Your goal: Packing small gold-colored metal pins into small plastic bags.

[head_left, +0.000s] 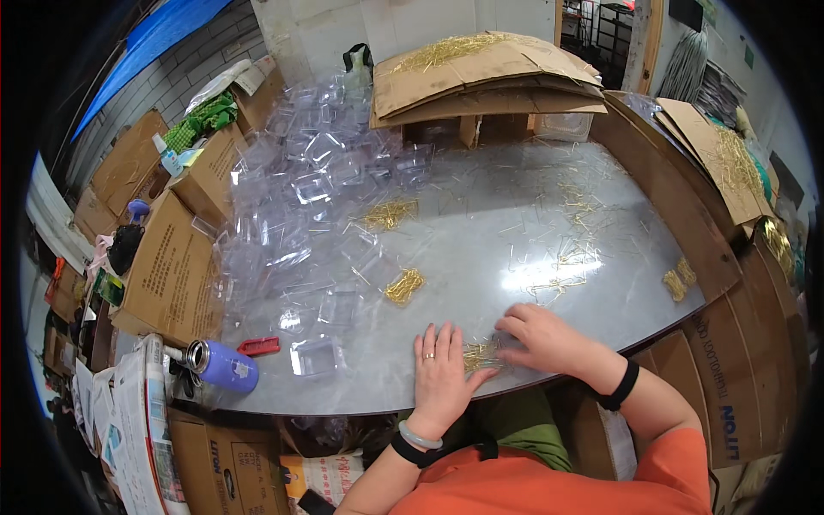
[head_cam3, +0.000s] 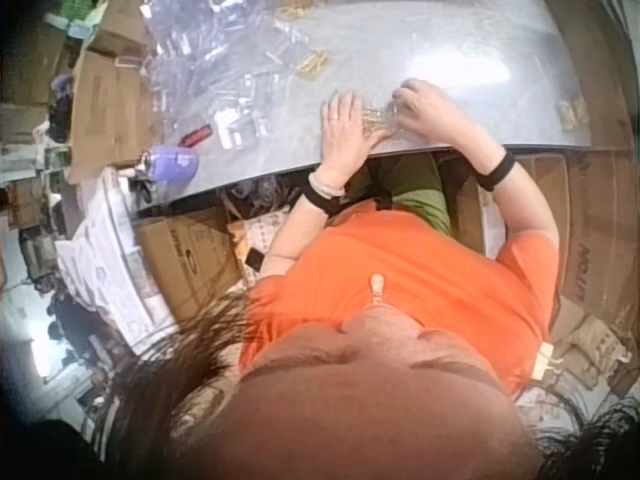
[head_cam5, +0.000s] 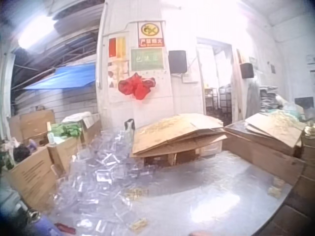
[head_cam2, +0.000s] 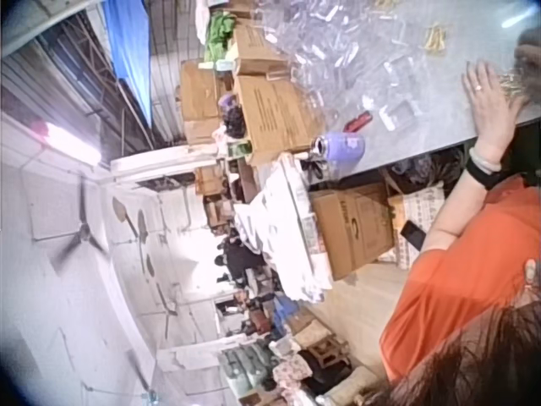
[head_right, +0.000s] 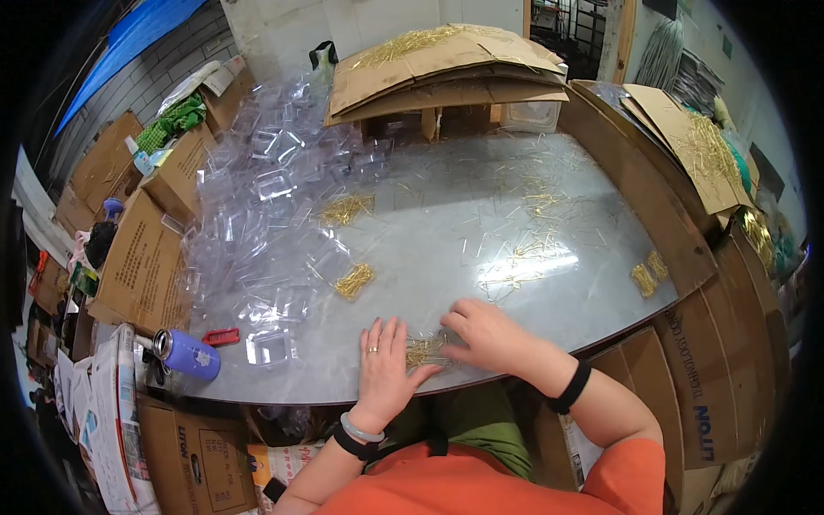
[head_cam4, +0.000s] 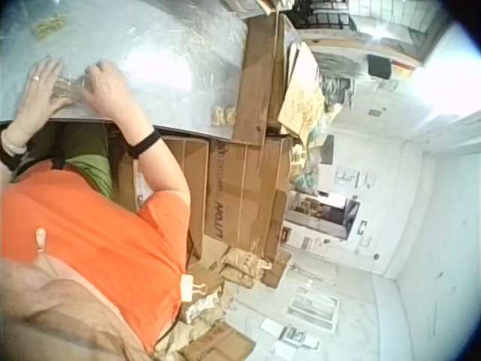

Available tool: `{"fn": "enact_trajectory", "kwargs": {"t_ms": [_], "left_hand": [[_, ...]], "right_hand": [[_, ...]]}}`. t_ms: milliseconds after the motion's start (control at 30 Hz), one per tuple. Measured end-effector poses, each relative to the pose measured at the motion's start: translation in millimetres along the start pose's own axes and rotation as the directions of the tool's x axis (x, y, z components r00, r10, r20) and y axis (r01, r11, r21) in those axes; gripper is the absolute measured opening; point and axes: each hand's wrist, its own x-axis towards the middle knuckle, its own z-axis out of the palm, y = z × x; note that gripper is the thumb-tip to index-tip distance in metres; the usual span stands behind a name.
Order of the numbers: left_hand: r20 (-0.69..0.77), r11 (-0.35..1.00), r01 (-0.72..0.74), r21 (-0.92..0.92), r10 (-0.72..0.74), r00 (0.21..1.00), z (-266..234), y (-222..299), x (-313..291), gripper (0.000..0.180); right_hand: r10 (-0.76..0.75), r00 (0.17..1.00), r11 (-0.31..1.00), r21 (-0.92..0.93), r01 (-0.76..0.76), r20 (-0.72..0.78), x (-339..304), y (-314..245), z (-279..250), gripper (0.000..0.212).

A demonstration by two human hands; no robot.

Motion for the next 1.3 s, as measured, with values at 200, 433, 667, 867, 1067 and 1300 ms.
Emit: {"fn": "enact_trajectory", "kwargs": {"t_ms": [200,433,667,867,1067,1300], "left_hand": [[0.027,0.994,-0.096,-0.059,0.098,0.995,-7.1,-1.9,-0.2,0.072],[0.042,0.98,-0.18,-0.081,0.184,0.982,-3.8,-2.3,-1.4,0.061],[-0.004,0.988,-0.106,-0.108,0.106,0.994,-5.0,2.3,-1.9,0.069],[0.036,0.986,-0.124,-0.109,0.128,0.991,-2.6,-0.5,-1.8,0.069],[0.023,0.978,-0.148,-0.147,0.153,0.988,-4.4,-1.4,-0.5,0.065],[-0.015,0.977,-0.143,-0.158,0.142,0.99,-3.0,-0.1,-1.5,0.058]], "right_hand": [[0.055,0.998,0.998,0.01,-0.055,-0.041,-28.4,-2.8,2.5,0.035],[0.092,0.989,0.995,0.039,-0.088,-0.119,-12.8,10.5,18.4,0.026],[0.001,0.997,0.988,0.152,0.01,-0.071,1.4,9.0,35.9,0.037],[-0.079,0.957,0.992,0.072,0.103,-0.279,-8.3,5.9,38.7,0.042],[0.127,0.99,0.99,-0.046,-0.13,-0.068,-11.3,-23.5,23.7,0.04],[0.436,0.85,0.822,0.516,-0.243,-0.295,-33.2,-37.4,46.9,0.04]]}}
